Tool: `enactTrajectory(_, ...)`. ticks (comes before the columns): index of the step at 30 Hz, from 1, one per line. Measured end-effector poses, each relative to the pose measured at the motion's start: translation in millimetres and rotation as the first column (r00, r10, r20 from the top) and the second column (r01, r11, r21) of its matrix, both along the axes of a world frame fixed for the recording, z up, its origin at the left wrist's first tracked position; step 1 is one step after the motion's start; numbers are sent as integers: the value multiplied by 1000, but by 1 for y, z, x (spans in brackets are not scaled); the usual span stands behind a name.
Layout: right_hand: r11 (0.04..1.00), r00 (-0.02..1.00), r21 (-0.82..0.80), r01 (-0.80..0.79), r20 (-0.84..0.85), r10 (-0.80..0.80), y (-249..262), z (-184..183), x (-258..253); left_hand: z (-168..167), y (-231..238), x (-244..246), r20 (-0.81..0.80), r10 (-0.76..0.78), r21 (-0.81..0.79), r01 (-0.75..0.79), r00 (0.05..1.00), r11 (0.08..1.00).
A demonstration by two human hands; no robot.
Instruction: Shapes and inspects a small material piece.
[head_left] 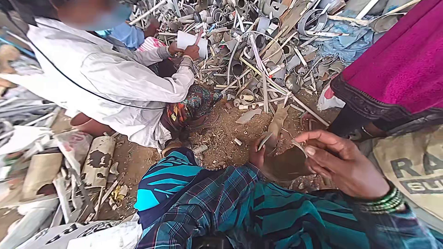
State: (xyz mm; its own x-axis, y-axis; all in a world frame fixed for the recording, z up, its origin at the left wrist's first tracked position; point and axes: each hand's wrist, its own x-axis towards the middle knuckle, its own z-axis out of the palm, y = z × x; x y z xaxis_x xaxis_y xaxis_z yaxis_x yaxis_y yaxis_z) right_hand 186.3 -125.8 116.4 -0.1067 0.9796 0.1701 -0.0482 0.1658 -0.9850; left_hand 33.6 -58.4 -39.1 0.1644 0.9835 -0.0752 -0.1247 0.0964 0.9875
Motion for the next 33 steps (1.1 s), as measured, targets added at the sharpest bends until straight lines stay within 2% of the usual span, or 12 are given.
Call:
enactTrajectory(5, 928, 921, -147, 341, 252, -298, 43, -92, -13, -3, -3, 3, -29, -22, 9, 22, 999, 1000)
enactTrajectory(10, 991, 991, -25, 132, 34, -132, 7, -4, -17, 3, 2, 3, 22, 45, -37, -44, 999, 998)
enactTrajectory(12, 995, 995, 24, 97, 16, -98, -4, 0, -16, 1, 2, 3, 25, 43, -19, -43, 999, 999)
enactTrajectory(17, 956, 906, 13, 293, 316, -282, 22, -113, -36, 1, 2, 3, -23, 9, -22, -10, 1000, 1000)
enactTrajectory(18, 955, 894, 17, 295, 347, -283, 24, -119, -42, -3, 3, 4, -24, 10, -9, -10, 1000, 1000)
enactTrajectory(22, 990, 966, -2, 143, 220, -139, 9, -34, -45, -66, 20, 13, 57, 31, 95, -37, 998, 995)
enactTrajectory(23, 996, 986, 0, 93, 139, -93, 2, -13, -37, -66, 20, 12, 49, 23, 83, -27, 999, 996)
enactTrajectory(25, 996, 997, 23, 82, 12, -82, -1, -1, -24, -21, 10, 6, 16, 36, -27, -35, 999, 999)
enactTrajectory(27, 979, 980, 17, 201, -5, -201, 8, -34, -27, 6, 2, 3, -12, 34, -74, -35, 999, 997)
enactTrajectory(30, 917, 889, 67, 394, 226, -399, 23, -122, -44, 1, 2, 2, -42, 12, 1, -12, 999, 1000)
enactTrajectory(31, 910, 869, 90, 405, 270, -414, 22, -135, -50, -1, 2, 3, -49, 4, 23, -3, 999, 1000)
enactTrajectory(33, 896, 864, 96, 433, 239, -443, 20, -121, -61, -4, 1, 6, -58, 11, 63, -8, 998, 998)
